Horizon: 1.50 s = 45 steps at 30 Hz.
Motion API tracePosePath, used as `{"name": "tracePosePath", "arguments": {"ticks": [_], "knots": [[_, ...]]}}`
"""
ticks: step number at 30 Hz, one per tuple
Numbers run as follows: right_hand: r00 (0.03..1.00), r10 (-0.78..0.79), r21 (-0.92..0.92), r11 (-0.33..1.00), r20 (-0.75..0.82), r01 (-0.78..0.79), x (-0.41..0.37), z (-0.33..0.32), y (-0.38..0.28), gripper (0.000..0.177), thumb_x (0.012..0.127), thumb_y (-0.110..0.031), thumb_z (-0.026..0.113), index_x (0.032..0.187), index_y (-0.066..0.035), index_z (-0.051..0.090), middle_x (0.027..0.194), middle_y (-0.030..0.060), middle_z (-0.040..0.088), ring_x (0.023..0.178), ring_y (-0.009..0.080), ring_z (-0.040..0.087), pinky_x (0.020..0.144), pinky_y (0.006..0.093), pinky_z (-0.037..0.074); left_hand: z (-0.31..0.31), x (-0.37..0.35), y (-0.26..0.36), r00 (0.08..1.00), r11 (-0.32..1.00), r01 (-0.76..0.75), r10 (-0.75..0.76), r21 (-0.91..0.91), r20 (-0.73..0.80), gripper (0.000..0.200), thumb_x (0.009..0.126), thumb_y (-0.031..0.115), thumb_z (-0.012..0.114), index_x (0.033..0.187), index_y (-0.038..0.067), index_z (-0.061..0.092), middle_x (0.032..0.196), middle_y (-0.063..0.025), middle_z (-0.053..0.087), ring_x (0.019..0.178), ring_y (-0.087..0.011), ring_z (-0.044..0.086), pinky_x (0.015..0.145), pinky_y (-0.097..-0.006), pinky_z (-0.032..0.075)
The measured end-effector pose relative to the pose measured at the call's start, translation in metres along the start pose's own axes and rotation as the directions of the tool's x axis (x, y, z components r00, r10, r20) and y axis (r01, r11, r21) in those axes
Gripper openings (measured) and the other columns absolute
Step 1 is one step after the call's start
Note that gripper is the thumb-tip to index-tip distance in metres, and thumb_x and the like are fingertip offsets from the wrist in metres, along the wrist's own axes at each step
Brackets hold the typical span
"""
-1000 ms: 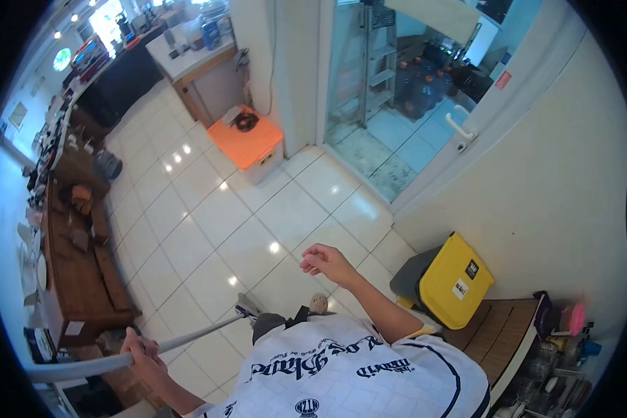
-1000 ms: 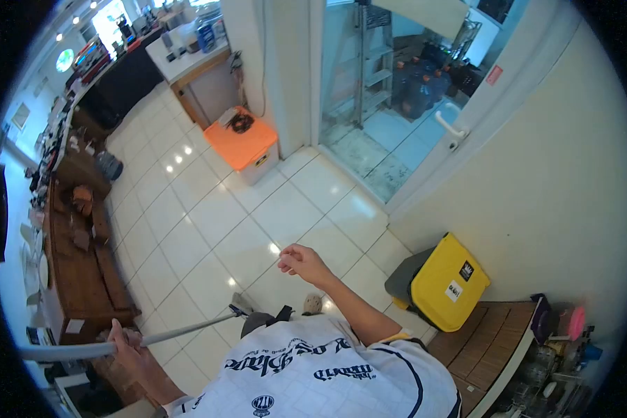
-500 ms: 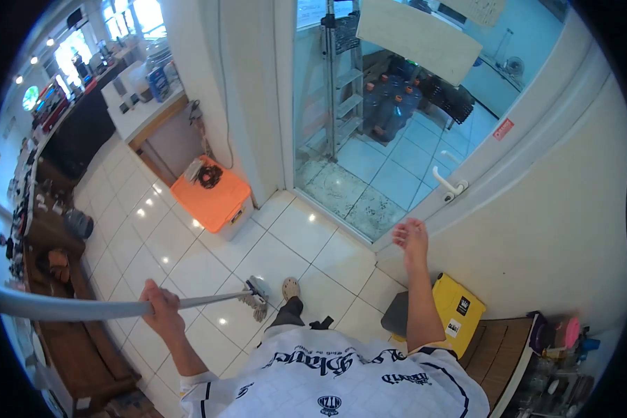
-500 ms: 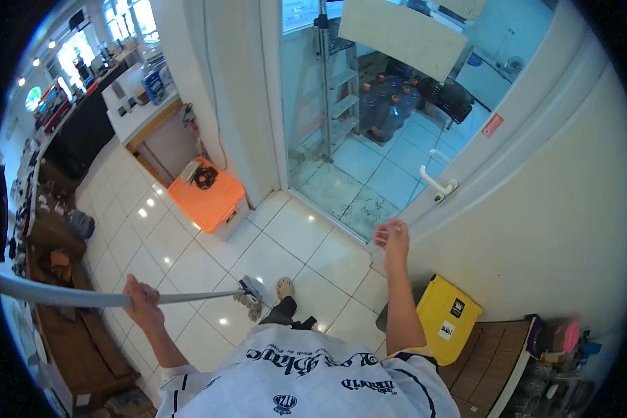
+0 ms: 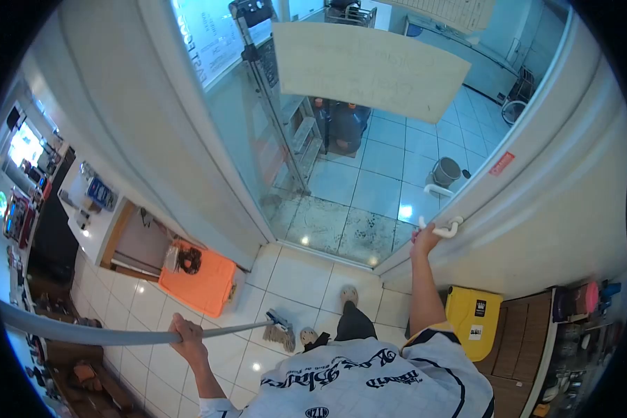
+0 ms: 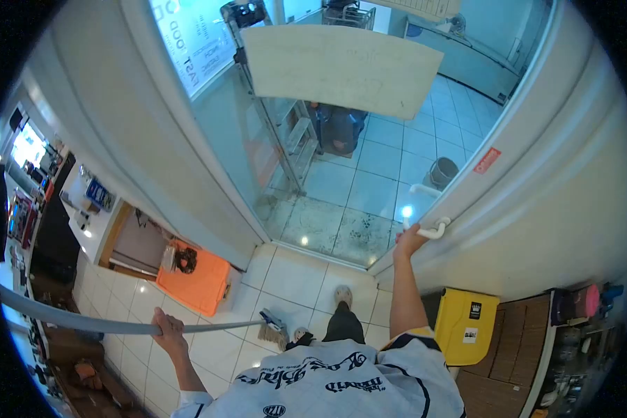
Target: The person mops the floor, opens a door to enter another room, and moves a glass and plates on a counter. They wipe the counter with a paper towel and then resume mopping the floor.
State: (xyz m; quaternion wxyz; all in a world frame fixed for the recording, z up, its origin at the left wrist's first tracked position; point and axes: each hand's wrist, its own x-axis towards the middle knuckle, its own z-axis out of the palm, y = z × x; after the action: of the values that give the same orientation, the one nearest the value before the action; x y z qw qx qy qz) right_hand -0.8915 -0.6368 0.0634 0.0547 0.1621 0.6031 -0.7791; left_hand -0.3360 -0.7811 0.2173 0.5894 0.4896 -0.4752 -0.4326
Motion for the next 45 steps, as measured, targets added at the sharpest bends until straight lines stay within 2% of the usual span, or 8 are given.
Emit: {"name": "tracePosePath", "arguments": {"ticks": [2, 5, 11, 14, 15, 17, 32, 45], "knots": [[0.953, -0.288, -0.141, 0.952, -0.098, 0.273, -0.006, 0.001, 0.011, 0.047, 0.087, -0.015, 0.044, 0.126, 0.000, 0.023, 0.093, 0.0199, 0.052, 0.060, 0.0249, 0.056, 0.046, 0.0333, 0.046, 0.026, 0.013, -0.007, 1.000, 0.998, -0.010, 0.010, 0.056, -0.009, 0.039, 0.095, 0.029, 0.044, 0.062, 0.013, 0.032, 0.043, 0.0042, 0.029, 0.038, -0.0037, 0.025, 0.036, -0.0220, 0.020], [0.593, -0.804, -0.490, 0.534, -0.043, 0.689, 0.026, 0.002, 0.031, 0.052, 0.087, -0.012, 0.044, 0.129, 0.004, 0.019, 0.108, 0.0259, 0.048, 0.087, 0.0328, 0.056, 0.076, 0.0386, 0.047, 0.063, 0.029, -0.021, 0.999, 0.997, 0.012, -0.009, 0.077, -0.035, 0.038, 0.095, 0.029, 0.044, 0.062, 0.013, 0.032, 0.045, 0.0046, 0.029, 0.038, -0.0034, 0.025, 0.036, -0.0215, 0.019], [0.907, -0.421, -0.373, 0.846, -0.025, 0.382, 0.113, 0.013, 0.058, 0.046, 0.090, -0.019, 0.047, 0.125, 0.007, 0.032, 0.115, 0.0240, 0.046, 0.101, 0.0357, 0.049, 0.087, 0.0404, 0.039, 0.150, 0.046, -0.050, 0.999, 0.994, 0.026, -0.031, 0.106, 0.042, 0.038, 0.094, 0.030, 0.045, 0.065, 0.012, 0.031, 0.051, 0.0061, 0.025, 0.040, -0.0026, 0.023, 0.035, -0.0216, 0.018], [0.975, -0.217, -0.220, 0.955, -0.047, 0.202, 0.131, 0.064, 0.025, 0.021, 0.091, -0.024, 0.046, 0.094, -0.004, 0.041, 0.059, 0.0034, 0.045, 0.044, 0.0129, 0.045, 0.036, 0.0273, 0.036, 0.199, 0.054, -0.062, 0.999, 0.989, 0.043, -0.044, 0.139, 0.006, 0.036, 0.094, 0.030, 0.048, 0.067, 0.011, 0.033, 0.054, 0.0053, 0.025, 0.047, -0.0042, 0.023, 0.043, -0.0220, 0.020], [1.000, -0.017, -0.020, 1.000, 0.020, 0.018, 0.108, 0.088, -0.023, 0.022, 0.092, -0.024, 0.045, 0.095, -0.003, 0.042, 0.057, 0.0025, 0.044, 0.042, 0.0120, 0.043, 0.036, 0.0273, 0.036, 0.204, 0.060, -0.067, 0.996, 0.976, 0.064, -0.074, 0.206, 0.043, 0.038, 0.093, 0.032, 0.049, 0.066, 0.010, 0.035, 0.056, 0.0045, 0.025, 0.050, -0.0050, 0.023, 0.045, -0.0236, 0.021], [0.991, -0.063, -0.080, 0.994, 0.120, 0.073, 0.118, 0.111, -0.047, 0.023, 0.092, -0.025, 0.045, 0.095, -0.002, 0.043, 0.056, 0.0025, 0.044, 0.039, 0.0119, 0.043, 0.035, 0.0272, 0.037, 0.217, 0.066, -0.081, 0.992, 0.957, 0.128, -0.125, 0.261, -0.027, 0.026, 0.092, 0.025, 0.050, 0.082, 0.002, 0.054, 0.054, 0.0038, 0.032, 0.047, -0.0066, 0.030, 0.044, -0.0249, 0.027], [0.956, 0.049, -0.066, 0.997, 0.288, -0.032, 0.225, 0.234, -0.057, 0.024, 0.092, -0.026, 0.047, 0.091, -0.003, 0.040, 0.058, 0.0024, 0.043, 0.040, 0.0107, 0.041, 0.035, 0.0248, 0.034, 0.331, 0.059, -0.154, 0.965, 0.834, 0.154, -0.243, 0.530, 0.101, 0.026, 0.092, 0.025, 0.050, 0.081, 0.002, 0.055, 0.056, 0.0017, 0.036, 0.050, -0.0085, 0.033, 0.047, -0.0261, 0.029], [0.872, 0.097, -0.140, 0.990, 0.480, -0.032, 0.230, 0.230, -0.055, 0.037, 0.093, -0.043, 0.040, 0.096, -0.006, 0.040, 0.060, 0.0016, 0.047, 0.040, 0.0078, 0.042, 0.036, 0.0221, 0.036, 0.369, 0.039, -0.192, 0.895, 0.767, 0.089, -0.341, 0.636, 0.287, 0.027, 0.092, 0.025, 0.051, 0.081, 0.002, 0.055, 0.058, 0.0000, 0.039, 0.053, -0.0103, 0.035, 0.050, -0.0271, 0.031]]}}
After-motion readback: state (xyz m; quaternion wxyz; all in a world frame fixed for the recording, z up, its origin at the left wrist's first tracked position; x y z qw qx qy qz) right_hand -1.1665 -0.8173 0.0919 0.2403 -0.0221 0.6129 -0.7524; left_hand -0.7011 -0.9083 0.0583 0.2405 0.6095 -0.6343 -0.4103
